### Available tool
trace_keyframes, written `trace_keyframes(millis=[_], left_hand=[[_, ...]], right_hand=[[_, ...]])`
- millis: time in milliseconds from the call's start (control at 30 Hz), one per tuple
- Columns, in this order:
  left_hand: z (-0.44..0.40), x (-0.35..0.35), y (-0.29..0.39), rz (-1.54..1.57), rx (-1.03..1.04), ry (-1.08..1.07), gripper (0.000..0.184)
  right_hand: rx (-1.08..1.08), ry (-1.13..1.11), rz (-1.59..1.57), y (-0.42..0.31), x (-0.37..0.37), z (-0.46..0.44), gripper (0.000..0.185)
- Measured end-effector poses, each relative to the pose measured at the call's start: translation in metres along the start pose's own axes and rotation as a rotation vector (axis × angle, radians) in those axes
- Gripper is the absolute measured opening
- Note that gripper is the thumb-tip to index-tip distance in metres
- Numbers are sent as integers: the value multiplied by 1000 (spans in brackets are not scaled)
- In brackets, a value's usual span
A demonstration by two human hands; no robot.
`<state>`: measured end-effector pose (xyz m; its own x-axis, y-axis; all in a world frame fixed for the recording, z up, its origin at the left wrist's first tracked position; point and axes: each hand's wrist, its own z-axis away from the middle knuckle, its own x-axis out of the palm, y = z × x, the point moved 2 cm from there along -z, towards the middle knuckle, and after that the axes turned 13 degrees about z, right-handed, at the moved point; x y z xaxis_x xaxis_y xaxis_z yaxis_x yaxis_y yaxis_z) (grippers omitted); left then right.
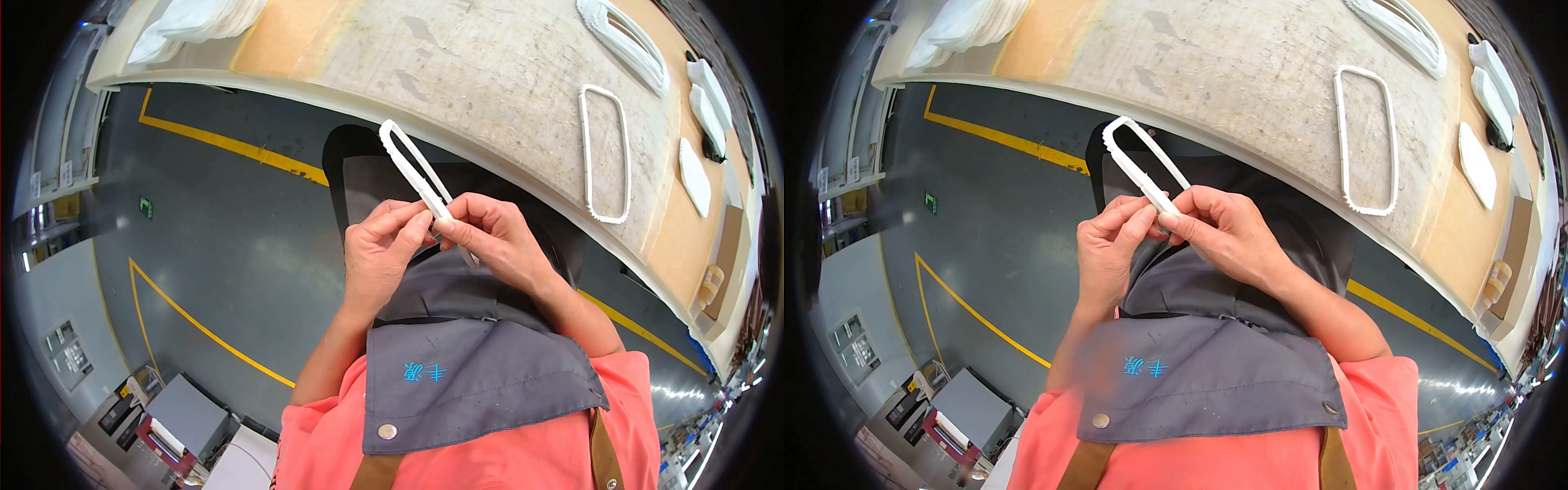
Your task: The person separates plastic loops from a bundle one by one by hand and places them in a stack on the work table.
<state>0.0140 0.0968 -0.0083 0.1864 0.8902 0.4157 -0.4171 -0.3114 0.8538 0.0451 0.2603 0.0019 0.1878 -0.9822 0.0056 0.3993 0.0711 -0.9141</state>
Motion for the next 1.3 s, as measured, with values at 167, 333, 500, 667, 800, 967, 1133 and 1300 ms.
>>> trace_keyframes(millis=[167, 333, 500, 667, 800, 967, 1133, 1300], left_hand=[[0, -2, -1, -23, 4, -34, 20], [2, -1, 1, -35, 0, -37, 20], [2, -1, 0, -47, 12, -32, 20], [3, 4, -2, -69, 81, 49, 15], [2, 0, -12, -115, 131, 180, 12], [1, -19, -25, 82, 45, 254, 15], [-6, -3, -26, 230, 3, 137, 17], [-6, 1, -21, 495, -13, 218, 19]], right_hand=[[17, -25, -54, -1, 2, 0, 21], [26, -46, -88, 1, 3, 0, 22], [21, -46, -88, 3, 4, 1, 21], [-44, 54, 84, 2, 7, 3, 19], [-193, 288, 382, 10, 9, 2, 17], [-112, 289, 146, 6, 3, 0, 15], [-83, 134, 93, 11, 19, -6, 21], [-74, 110, 44, 12, 22, -9, 20]])
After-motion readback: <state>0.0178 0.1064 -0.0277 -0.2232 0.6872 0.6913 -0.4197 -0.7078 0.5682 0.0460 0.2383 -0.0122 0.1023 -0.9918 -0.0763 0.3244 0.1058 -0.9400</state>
